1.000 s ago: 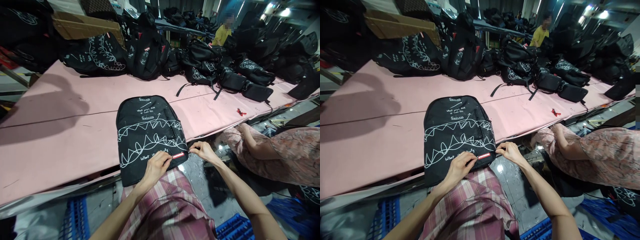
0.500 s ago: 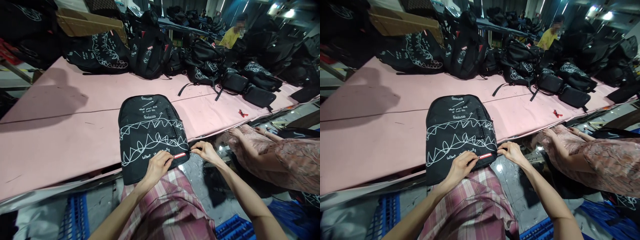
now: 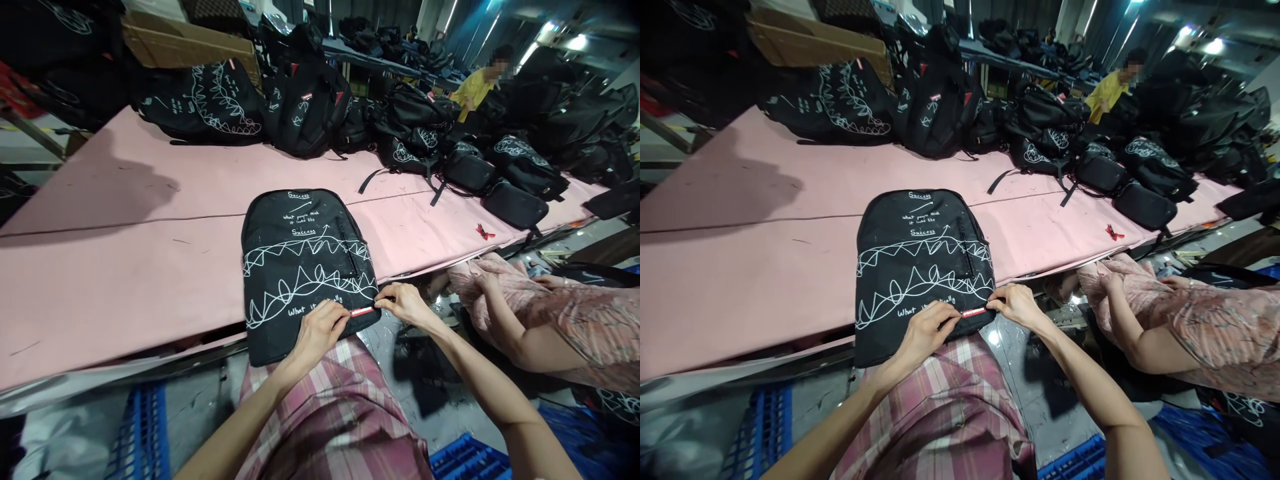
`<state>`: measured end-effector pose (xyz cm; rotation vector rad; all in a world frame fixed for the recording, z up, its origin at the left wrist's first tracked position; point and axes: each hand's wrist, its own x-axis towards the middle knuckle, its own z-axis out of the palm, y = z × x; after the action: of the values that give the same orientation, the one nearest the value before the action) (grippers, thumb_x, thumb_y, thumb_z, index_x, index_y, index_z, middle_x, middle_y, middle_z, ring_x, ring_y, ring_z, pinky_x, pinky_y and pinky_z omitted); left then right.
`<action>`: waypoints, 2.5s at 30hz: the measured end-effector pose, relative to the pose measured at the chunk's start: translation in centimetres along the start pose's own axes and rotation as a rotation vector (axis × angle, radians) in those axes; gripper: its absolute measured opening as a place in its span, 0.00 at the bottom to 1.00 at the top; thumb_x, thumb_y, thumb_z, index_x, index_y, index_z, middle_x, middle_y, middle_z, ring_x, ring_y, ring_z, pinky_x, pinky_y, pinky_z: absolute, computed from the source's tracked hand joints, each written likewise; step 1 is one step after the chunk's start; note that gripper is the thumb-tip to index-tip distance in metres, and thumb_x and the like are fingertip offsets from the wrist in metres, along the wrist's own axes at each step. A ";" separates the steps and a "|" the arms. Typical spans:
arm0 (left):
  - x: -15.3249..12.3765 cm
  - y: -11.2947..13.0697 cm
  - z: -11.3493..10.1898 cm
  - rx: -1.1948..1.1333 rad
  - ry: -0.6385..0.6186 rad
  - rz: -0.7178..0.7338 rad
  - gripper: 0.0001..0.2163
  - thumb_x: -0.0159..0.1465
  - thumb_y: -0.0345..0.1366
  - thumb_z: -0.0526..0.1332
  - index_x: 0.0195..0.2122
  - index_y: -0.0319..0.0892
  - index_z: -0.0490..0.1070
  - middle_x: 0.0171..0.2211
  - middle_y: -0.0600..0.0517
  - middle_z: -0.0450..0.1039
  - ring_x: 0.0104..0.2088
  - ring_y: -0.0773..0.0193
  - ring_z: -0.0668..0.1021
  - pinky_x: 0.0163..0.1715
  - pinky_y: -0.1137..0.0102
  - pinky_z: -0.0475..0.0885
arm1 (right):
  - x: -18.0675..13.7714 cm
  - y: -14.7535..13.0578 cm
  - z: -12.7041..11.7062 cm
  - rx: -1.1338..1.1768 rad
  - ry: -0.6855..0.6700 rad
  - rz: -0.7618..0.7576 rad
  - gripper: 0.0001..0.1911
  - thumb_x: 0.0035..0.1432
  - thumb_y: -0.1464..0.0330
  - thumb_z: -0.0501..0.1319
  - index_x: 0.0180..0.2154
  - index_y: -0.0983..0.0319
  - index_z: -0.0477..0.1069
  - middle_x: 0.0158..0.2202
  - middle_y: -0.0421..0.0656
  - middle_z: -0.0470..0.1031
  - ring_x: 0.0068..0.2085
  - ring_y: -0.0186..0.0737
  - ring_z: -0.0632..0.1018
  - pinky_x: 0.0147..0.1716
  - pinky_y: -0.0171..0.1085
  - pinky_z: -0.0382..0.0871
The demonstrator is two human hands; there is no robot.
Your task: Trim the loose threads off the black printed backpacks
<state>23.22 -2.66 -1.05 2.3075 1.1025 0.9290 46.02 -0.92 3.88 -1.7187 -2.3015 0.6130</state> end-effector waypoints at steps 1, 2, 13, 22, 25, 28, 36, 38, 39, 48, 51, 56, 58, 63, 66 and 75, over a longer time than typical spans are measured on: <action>0.0 0.0 -0.1 0.001 0.004 0.002 0.08 0.63 0.32 0.53 0.33 0.41 0.71 0.30 0.51 0.72 0.32 0.65 0.72 0.33 0.70 0.67 | 0.1 -0.3 0.0 -0.011 -0.013 -0.003 0.10 0.54 0.61 0.61 0.33 0.57 0.77 0.33 0.41 0.78 0.36 0.40 0.77 0.35 0.34 0.63; 0.0 0.1 -0.1 0.003 0.005 0.002 0.08 0.63 0.31 0.53 0.33 0.41 0.71 0.30 0.51 0.72 0.32 0.65 0.71 0.32 0.71 0.67 | 0.3 -0.5 -0.1 -0.024 -0.029 -0.006 0.10 0.54 0.61 0.60 0.33 0.58 0.77 0.32 0.41 0.78 0.36 0.40 0.77 0.35 0.34 0.63; -0.6 0.0 -0.4 0.015 -0.011 -0.003 0.07 0.63 0.31 0.54 0.33 0.41 0.71 0.31 0.51 0.72 0.33 0.65 0.71 0.32 0.71 0.67 | 1.1 -2.2 -1.0 -0.060 -0.176 0.013 0.11 0.55 0.60 0.59 0.33 0.58 0.77 0.28 0.40 0.77 0.33 0.37 0.76 0.32 0.31 0.60; -0.9 -0.1 -0.4 0.024 -0.003 0.029 0.07 0.63 0.29 0.53 0.33 0.41 0.71 0.30 0.52 0.72 0.32 0.65 0.71 0.31 0.71 0.66 | 0.7 -2.5 -0.3 -0.092 -0.156 0.036 0.11 0.55 0.60 0.58 0.33 0.58 0.77 0.28 0.40 0.77 0.33 0.37 0.76 0.31 0.32 0.58; -0.9 0.0 -0.5 0.024 -0.010 0.033 0.07 0.62 0.29 0.54 0.33 0.41 0.71 0.30 0.52 0.71 0.32 0.65 0.70 0.31 0.71 0.66 | 0.4 -2.7 -0.3 -0.105 -0.152 0.053 0.12 0.55 0.60 0.58 0.33 0.58 0.77 0.28 0.40 0.77 0.32 0.37 0.76 0.30 0.32 0.58; -1.0 0.0 -0.6 0.018 -0.018 0.032 0.07 0.62 0.29 0.54 0.33 0.41 0.71 0.30 0.52 0.71 0.32 0.65 0.70 0.31 0.71 0.66 | 0.0 -2.7 -0.3 -0.094 -0.143 0.067 0.12 0.55 0.60 0.58 0.33 0.58 0.77 0.28 0.40 0.77 0.32 0.37 0.76 0.30 0.32 0.58; -1.2 0.0 -0.7 0.036 -0.019 0.042 0.07 0.62 0.28 0.54 0.33 0.42 0.71 0.30 0.52 0.71 0.32 0.66 0.71 0.31 0.72 0.66 | -1.0 -3.0 0.9 -0.028 -0.072 0.108 0.12 0.55 0.59 0.59 0.34 0.58 0.76 0.29 0.40 0.78 0.32 0.37 0.76 0.32 0.32 0.59; -1.2 0.1 -0.7 0.033 -0.017 0.042 0.07 0.62 0.28 0.54 0.33 0.41 0.71 0.30 0.52 0.71 0.32 0.66 0.71 0.30 0.72 0.66 | -1.2 -3.3 1.0 -0.036 -0.062 0.109 0.12 0.55 0.60 0.58 0.33 0.59 0.76 0.28 0.40 0.78 0.32 0.37 0.76 0.32 0.32 0.59; -1.2 0.1 -0.8 0.034 -0.014 0.042 0.07 0.62 0.29 0.54 0.32 0.41 0.71 0.30 0.52 0.71 0.32 0.66 0.71 0.30 0.72 0.66 | -1.2 -3.4 1.0 -0.042 -0.056 0.114 0.12 0.55 0.60 0.58 0.33 0.59 0.76 0.28 0.40 0.78 0.31 0.37 0.76 0.32 0.32 0.58; -1.5 0.2 -0.8 0.062 0.008 0.048 0.07 0.63 0.30 0.53 0.33 0.42 0.71 0.30 0.52 0.71 0.32 0.66 0.70 0.30 0.72 0.66 | -1.8 -3.2 0.5 -0.049 -0.051 0.131 0.13 0.56 0.59 0.57 0.34 0.58 0.76 0.29 0.40 0.78 0.34 0.38 0.76 0.33 0.32 0.60; -1.6 0.3 -0.8 0.066 0.022 0.058 0.08 0.63 0.30 0.53 0.33 0.41 0.71 0.29 0.52 0.71 0.32 0.66 0.70 0.30 0.72 0.65 | -1.8 -3.3 0.5 -0.070 -0.060 0.125 0.14 0.57 0.58 0.56 0.35 0.58 0.76 0.31 0.41 0.78 0.36 0.38 0.76 0.34 0.32 0.60; -1.8 0.2 -0.7 0.062 0.009 0.045 0.08 0.63 0.30 0.53 0.33 0.42 0.71 0.30 0.52 0.71 0.32 0.66 0.70 0.30 0.72 0.65 | -1.3 -4.1 0.8 -0.108 -0.091 0.117 0.14 0.57 0.57 0.56 0.35 0.57 0.76 0.31 0.41 0.78 0.35 0.39 0.77 0.34 0.33 0.60; -1.8 0.1 -0.7 0.065 0.003 0.041 0.07 0.63 0.30 0.53 0.33 0.42 0.71 0.30 0.52 0.71 0.32 0.65 0.70 0.30 0.72 0.65 | -1.1 -4.3 0.9 -0.121 -0.108 0.110 0.14 0.57 0.58 0.56 0.35 0.57 0.76 0.31 0.41 0.78 0.35 0.39 0.77 0.34 0.33 0.60; -1.9 0.2 -0.8 0.071 -0.005 0.035 0.07 0.63 0.29 0.53 0.33 0.42 0.71 0.30 0.52 0.71 0.32 0.65 0.70 0.31 0.72 0.65 | -0.9 -4.5 0.9 -0.118 -0.095 0.084 0.12 0.56 0.59 0.57 0.34 0.57 0.76 0.29 0.40 0.78 0.34 0.38 0.76 0.32 0.32 0.59; -1.9 0.3 -0.9 0.065 0.008 0.042 0.07 0.63 0.29 0.53 0.33 0.41 0.71 0.30 0.52 0.71 0.32 0.65 0.71 0.31 0.72 0.66 | -1.1 -4.2 0.8 -0.084 -0.098 0.076 0.12 0.56 0.59 0.57 0.34 0.57 0.76 0.27 0.39 0.77 0.32 0.37 0.76 0.31 0.32 0.58; -2.1 0.2 -0.8 0.070 0.003 0.047 0.07 0.62 0.29 0.54 0.33 0.42 0.71 0.29 0.52 0.71 0.32 0.65 0.71 0.31 0.72 0.66 | -0.8 -4.7 1.3 -0.130 -0.115 0.082 0.13 0.55 0.58 0.58 0.34 0.57 0.76 0.30 0.41 0.77 0.34 0.39 0.75 0.33 0.33 0.59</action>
<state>21.74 -4.43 -1.16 2.3991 1.1027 0.9253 41.64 -3.07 4.86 -1.8908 -2.4077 0.6042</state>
